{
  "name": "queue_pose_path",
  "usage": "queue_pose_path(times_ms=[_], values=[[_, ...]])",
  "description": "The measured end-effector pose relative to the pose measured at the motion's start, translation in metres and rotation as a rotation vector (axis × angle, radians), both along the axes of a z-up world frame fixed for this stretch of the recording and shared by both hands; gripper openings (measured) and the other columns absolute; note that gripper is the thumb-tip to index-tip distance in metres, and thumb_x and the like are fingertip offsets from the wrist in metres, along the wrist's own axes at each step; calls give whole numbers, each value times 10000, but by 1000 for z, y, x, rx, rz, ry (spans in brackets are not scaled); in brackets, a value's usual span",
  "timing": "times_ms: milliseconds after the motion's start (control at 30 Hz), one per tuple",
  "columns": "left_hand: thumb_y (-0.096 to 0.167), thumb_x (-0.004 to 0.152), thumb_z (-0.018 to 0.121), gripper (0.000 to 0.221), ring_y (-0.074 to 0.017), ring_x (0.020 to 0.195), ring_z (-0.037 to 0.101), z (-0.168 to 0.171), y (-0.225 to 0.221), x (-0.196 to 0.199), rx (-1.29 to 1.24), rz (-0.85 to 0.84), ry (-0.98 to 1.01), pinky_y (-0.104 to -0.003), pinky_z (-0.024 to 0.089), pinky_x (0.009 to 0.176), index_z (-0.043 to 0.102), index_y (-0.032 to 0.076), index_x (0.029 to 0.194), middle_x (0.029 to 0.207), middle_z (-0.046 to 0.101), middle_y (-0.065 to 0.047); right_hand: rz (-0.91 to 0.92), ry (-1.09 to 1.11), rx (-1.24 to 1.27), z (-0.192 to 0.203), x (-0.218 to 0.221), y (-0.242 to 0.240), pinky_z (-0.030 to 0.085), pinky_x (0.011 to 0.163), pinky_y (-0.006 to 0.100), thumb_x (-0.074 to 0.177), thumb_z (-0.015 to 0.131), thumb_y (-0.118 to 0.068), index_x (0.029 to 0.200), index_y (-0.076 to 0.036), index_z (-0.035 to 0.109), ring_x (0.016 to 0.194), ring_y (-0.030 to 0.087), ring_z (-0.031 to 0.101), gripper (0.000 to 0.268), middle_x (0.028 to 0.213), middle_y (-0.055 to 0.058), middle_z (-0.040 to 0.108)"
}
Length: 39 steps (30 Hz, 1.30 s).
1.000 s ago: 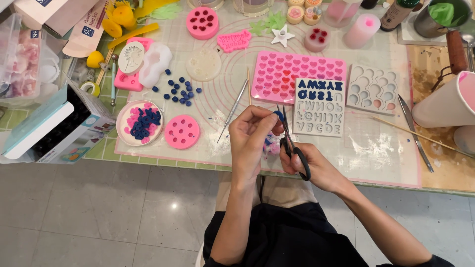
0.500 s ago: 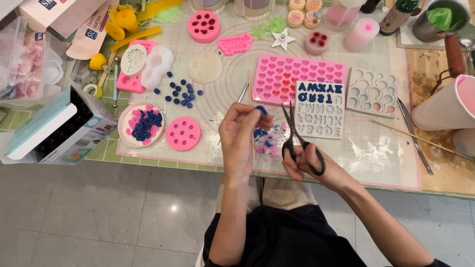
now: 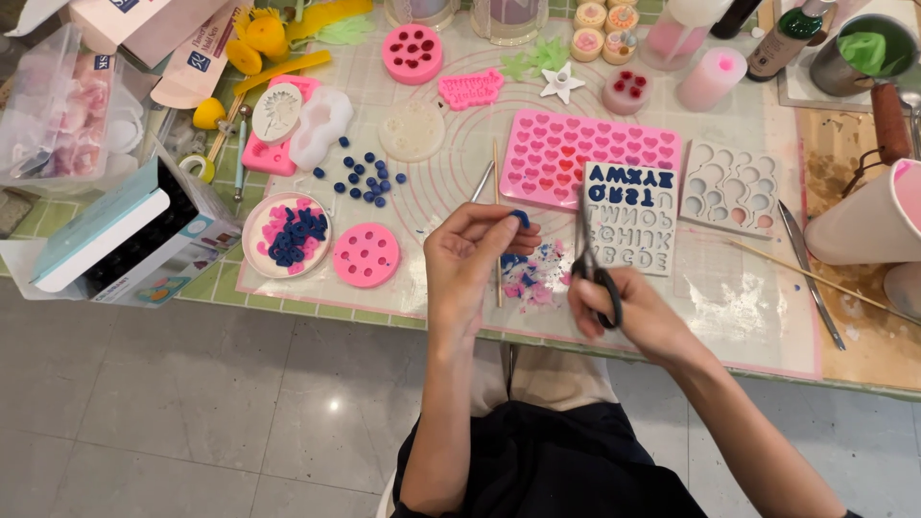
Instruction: Trimming and cleaning small alphabet-shaped wax pieces using scissors and a metal stylus.
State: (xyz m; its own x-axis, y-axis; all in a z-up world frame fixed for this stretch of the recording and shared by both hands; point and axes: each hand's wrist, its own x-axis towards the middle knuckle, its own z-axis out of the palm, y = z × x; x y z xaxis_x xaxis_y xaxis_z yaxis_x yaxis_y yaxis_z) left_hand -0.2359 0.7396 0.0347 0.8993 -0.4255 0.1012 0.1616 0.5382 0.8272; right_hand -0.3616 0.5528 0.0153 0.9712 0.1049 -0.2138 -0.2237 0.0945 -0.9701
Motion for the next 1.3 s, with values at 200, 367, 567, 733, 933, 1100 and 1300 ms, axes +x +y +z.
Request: queue_pose_path(times_ms=[200,367,567,733,933,1100,1300], values=[[10,965,695,200,-128,848,703,11,15,-5,245,-103,-106,-268,582,781,741,-47,1151,977,740,-96,-248,-30,-171,40,28,6,484,644,250,947,679,-271,1058,15,751,680,102,604,315,782,74,737],[-6,932,710,239,-84,784,624,31,17,-12,487,-79,-291,-231,520,713,764,-2,1165,905,692,-39,-233,-73,-166,41,37,14,513,661,262,945,700,-189,1060,35,748,700,107,621,256,833,93,770],[40,969,682,203,-79,840,673,19,7,-16,242,-44,-108,-226,554,793,701,-13,1164,925,710,-29,-373,-91,27,30,36,19,520,669,275,944,717,-147,1046,28,726,697,126,628,203,829,99,746],[27,956,747,176,-89,871,665,4,-1,-19,170,-23,-209,-234,531,802,708,-49,1110,974,716,-56,-461,-116,141,31,36,22,521,679,280,959,712,-131,1037,25,723,708,127,626,174,829,86,723],[42,969,724,150,-68,854,639,13,0,-20,165,-7,-226,-222,510,783,725,-43,1093,1005,691,-41,-450,-146,24,29,33,25,528,667,279,944,719,-106,1022,32,728,692,128,635,159,819,97,738],[40,970,722,135,-71,845,648,10,-1,-21,174,-13,-208,-222,507,760,725,-45,1076,984,700,-41,-456,-156,-22,30,32,24,534,670,276,937,721,-108,1048,34,728,700,122,646,180,843,103,750],[54,971,702,115,-70,834,686,4,-1,-21,179,-41,-138,-210,511,724,715,-25,1054,917,751,-58,-495,-173,-50,35,31,28,536,677,267,929,725,-117,1088,32,727,707,112,648,219,882,107,763]])
